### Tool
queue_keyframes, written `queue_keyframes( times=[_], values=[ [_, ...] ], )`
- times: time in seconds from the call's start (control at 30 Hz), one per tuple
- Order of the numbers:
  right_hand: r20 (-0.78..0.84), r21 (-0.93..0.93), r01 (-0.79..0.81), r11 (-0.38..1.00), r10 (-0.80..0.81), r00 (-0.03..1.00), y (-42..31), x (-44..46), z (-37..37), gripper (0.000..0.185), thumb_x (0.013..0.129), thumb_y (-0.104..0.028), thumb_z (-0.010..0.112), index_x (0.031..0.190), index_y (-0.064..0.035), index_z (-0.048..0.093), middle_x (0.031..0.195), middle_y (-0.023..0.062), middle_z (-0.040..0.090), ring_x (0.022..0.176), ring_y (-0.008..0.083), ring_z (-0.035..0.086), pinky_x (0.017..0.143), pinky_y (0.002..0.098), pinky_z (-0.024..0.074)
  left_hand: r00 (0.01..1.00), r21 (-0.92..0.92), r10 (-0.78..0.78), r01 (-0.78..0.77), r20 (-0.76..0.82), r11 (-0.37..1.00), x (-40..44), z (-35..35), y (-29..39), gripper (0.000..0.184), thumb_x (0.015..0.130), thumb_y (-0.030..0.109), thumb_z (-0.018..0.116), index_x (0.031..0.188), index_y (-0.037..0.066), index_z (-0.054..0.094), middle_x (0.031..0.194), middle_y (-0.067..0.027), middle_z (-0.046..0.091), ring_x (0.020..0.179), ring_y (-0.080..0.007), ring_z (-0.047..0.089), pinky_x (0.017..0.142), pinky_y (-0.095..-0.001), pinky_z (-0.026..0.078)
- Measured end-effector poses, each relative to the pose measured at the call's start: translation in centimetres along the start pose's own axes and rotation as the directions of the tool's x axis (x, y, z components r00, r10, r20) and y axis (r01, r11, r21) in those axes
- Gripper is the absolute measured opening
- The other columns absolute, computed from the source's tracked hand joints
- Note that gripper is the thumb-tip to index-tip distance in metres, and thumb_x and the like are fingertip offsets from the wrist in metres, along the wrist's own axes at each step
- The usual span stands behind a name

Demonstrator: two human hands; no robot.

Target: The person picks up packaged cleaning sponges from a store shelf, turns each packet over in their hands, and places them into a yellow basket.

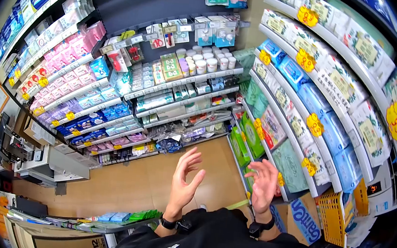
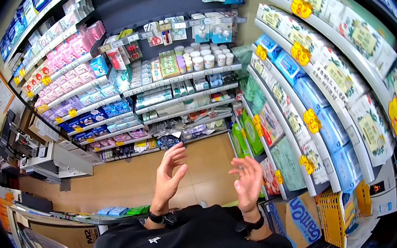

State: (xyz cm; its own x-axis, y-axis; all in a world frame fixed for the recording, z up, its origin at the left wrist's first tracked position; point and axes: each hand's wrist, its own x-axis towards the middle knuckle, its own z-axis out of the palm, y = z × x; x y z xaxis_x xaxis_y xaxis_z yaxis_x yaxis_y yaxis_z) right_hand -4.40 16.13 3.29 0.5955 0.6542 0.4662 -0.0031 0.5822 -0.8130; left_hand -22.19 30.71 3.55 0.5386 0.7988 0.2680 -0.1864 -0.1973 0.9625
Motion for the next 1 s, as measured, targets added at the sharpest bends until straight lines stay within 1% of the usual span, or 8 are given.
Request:
queue_keyframes(
  times=[0.23, 0.37, 0.57, 0.73, 0.8, 0.93, 0.97, 1.0],
  values=[
    [0.016, -0.06, -0.091, 0.994, 0.093, 0.996, 1.8, 1.6, 0.6, 0.069, 0.087, -0.014, 0.062, 0.146, 0.0035, 0.031, 0.133, 0.0238, 0.05, 0.122, 0.0293, 0.052, 0.094, 0.0409, 0.0482, 0.995, -0.088, -0.047, 0.055, 0.092, 0.995, 4.1, -0.2, -3.3, 0.045, 0.092, 0.005, 0.067, 0.134, 0.002, 0.054, 0.145, -0.0121, 0.047, 0.12, -0.0216, 0.058, 0.097, -0.0329, 0.049],
    [-0.019, -0.057, -0.06, 0.997, 0.059, 0.998, 3.5, 3.7, -0.8, 0.073, 0.085, -0.013, 0.063, 0.148, 0.0017, 0.028, 0.13, 0.0226, 0.052, 0.121, 0.0291, 0.051, 0.093, 0.0411, 0.0486, 0.989, -0.085, -0.075, 0.086, 0.131, 0.993, 7.0, 1.0, -5.8, 0.043, 0.093, 0.005, 0.066, 0.134, 0.002, 0.054, 0.144, -0.0112, 0.048, 0.119, -0.0202, 0.059, 0.096, -0.0314, 0.049],
    [-0.011, -0.027, -0.043, 0.999, 0.043, 0.999, 6.3, 9.2, -3.4, 0.075, 0.085, -0.013, 0.063, 0.149, 0.0006, 0.027, 0.128, 0.0223, 0.052, 0.118, 0.0286, 0.052, 0.09, 0.0403, 0.0491, 0.99, -0.088, -0.084, 0.094, 0.112, 0.992, 11.9, 2.7, -8.1, 0.043, 0.094, 0.005, 0.066, 0.135, 0.002, 0.053, 0.141, -0.0102, 0.053, 0.115, -0.0192, 0.061, 0.095, -0.031, 0.049],
    [0.039, -0.001, -0.016, 1.0, 0.016, 0.999, 7.2, 16.0, -5.7, 0.075, 0.085, -0.014, 0.063, 0.149, 0.0, 0.028, 0.127, 0.0221, 0.053, 0.112, 0.027, 0.054, 0.089, 0.0393, 0.0496, 0.994, -0.048, -0.086, 0.089, 0.074, 0.995, 17.6, 4.7, -8.1, 0.042, 0.095, 0.006, 0.065, 0.134, 0.001, 0.053, 0.136, -0.0092, 0.058, 0.113, -0.0175, 0.062, 0.095, -0.0306, 0.049],
    [0.048, 0.003, -0.013, 1.0, 0.013, 0.999, 7.5, 18.2, -6.9, 0.074, 0.085, -0.015, 0.064, 0.149, -0.0003, 0.028, 0.125, 0.0216, 0.054, 0.109, 0.026, 0.055, 0.088, 0.0386, 0.0498, 0.992, -0.079, -0.099, 0.105, 0.081, 0.991, 19.9, 5.7, -8.2, 0.041, 0.095, 0.006, 0.065, 0.133, 0.001, 0.054, 0.134, -0.009, 0.059, 0.113, -0.0171, 0.062, 0.095, -0.0302, 0.05],
    [0.058, 0.022, 0.007, 1.0, -0.009, 0.998, 8.7, 22.3, -9.1, 0.074, 0.086, -0.016, 0.064, 0.148, 0.0004, 0.029, 0.124, 0.0207, 0.054, 0.11, 0.0246, 0.054, 0.087, 0.0374, 0.0497, 0.995, -0.011, -0.075, 0.076, 0.07, 0.997, 23.3, 8.0, -8.7, 0.039, 0.095, 0.008, 0.066, 0.132, 0.002, 0.056, 0.123, -0.0078, 0.064, 0.107, -0.015, 0.064, 0.093, -0.0286, 0.049],
    [0.048, 0.025, 0.009, 1.0, -0.011, 0.999, 9.1, 23.0, -9.5, 0.073, 0.086, -0.016, 0.064, 0.148, 0.0006, 0.029, 0.124, 0.0203, 0.054, 0.11, 0.0241, 0.054, 0.087, 0.0371, 0.0497, 0.997, -0.028, -0.057, 0.058, 0.046, 0.998, 23.9, 8.6, -8.9, 0.037, 0.095, 0.008, 0.066, 0.13, 0.002, 0.057, 0.115, -0.0077, 0.067, 0.104, -0.0135, 0.064, 0.092, -0.0279, 0.049],
    [0.053, 0.033, 0.006, 0.999, -0.008, 0.999, 9.4, 23.7, -9.8, 0.073, 0.086, -0.016, 0.064, 0.148, 0.0006, 0.029, 0.124, 0.0203, 0.054, 0.11, 0.0241, 0.054, 0.087, 0.0371, 0.0497, 0.998, -0.023, -0.056, 0.057, 0.038, 0.998, 24.3, 8.8, -9.0, 0.037, 0.095, 0.008, 0.066, 0.13, 0.002, 0.057, 0.115, -0.0077, 0.067, 0.104, -0.0135, 0.064, 0.092, -0.0279, 0.049]
  ],
)
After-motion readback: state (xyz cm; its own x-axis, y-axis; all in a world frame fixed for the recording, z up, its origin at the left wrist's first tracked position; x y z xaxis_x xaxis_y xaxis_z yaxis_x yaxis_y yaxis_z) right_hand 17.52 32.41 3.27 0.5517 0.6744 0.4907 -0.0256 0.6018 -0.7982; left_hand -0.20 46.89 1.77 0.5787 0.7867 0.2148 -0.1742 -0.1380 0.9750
